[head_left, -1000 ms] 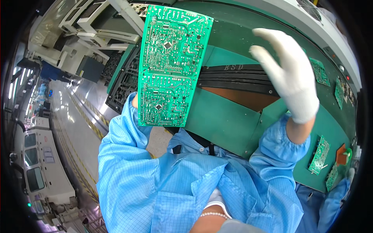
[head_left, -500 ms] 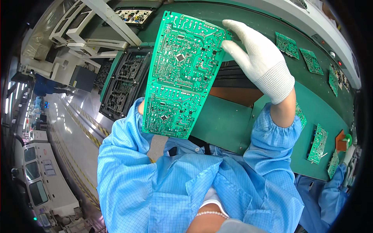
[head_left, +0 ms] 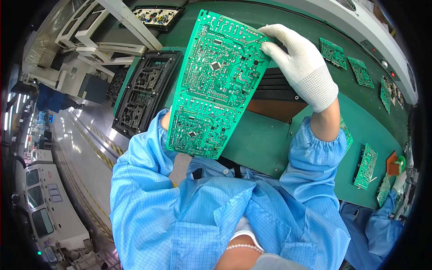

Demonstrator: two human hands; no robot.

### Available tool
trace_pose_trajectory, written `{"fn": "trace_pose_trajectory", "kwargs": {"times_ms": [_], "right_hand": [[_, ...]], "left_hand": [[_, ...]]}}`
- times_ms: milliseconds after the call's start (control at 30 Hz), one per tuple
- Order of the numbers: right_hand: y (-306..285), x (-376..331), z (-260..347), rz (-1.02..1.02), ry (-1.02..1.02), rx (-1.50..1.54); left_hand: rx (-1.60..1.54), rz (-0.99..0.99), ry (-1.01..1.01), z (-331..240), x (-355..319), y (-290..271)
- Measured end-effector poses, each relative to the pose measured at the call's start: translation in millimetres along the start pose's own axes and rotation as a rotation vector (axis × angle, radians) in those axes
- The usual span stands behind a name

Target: Inspecting electronic circuit boards and placing them onto an assembly line conveyor belt.

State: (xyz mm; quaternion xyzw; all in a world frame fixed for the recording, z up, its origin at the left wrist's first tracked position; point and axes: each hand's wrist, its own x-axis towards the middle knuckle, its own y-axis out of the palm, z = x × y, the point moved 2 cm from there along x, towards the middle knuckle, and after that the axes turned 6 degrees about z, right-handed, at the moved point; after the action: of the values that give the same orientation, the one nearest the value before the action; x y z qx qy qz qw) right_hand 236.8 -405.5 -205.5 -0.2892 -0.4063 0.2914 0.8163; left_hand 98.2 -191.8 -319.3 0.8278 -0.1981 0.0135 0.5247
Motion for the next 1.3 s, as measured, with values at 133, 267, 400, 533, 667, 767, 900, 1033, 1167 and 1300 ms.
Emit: {"fn": "trace_pose_trajectory", "kwargs": {"times_ms": [133,267,400,533,667,767,900,1033,1167,1300], "right_hand": [[0,1,0,0.001,0.001,0.026],[0,2,-2,0.018,0.000,0.059],[-1,2,-1,0.148,0.107,0.156],[2,3,-3,0.054,-0.039,0.205],[-7,2,1,0.151,0.013,0.214],[-7,2,1,0.163,0.058,0.260],[-2,3,-7,0.084,-0.001,0.265],[-3,6,-7,0.127,0.073,0.298],[-7,4,-10,0.110,0.132,0.294],[-6,3,-6,0.112,0.210,0.358]], "left_hand": [[0.018,0.003,-0.001,-2,-1,0],[0.040,0.000,0.005,-1,-3,0],[0.065,-0.004,0.007,-2,-12,4],[0.089,-0.005,0.003,12,-2,5],[0.117,-0.008,-0.005,10,-3,7],[0.137,-0.011,-0.009,8,-2,8],[0.150,-0.025,-0.009,2,-8,10],[0.276,-0.103,-0.208,-19,-8,17],[0.425,0.036,-0.064,-22,0,24],[0.121,-0.182,-0.029,-32,16,20]]}}
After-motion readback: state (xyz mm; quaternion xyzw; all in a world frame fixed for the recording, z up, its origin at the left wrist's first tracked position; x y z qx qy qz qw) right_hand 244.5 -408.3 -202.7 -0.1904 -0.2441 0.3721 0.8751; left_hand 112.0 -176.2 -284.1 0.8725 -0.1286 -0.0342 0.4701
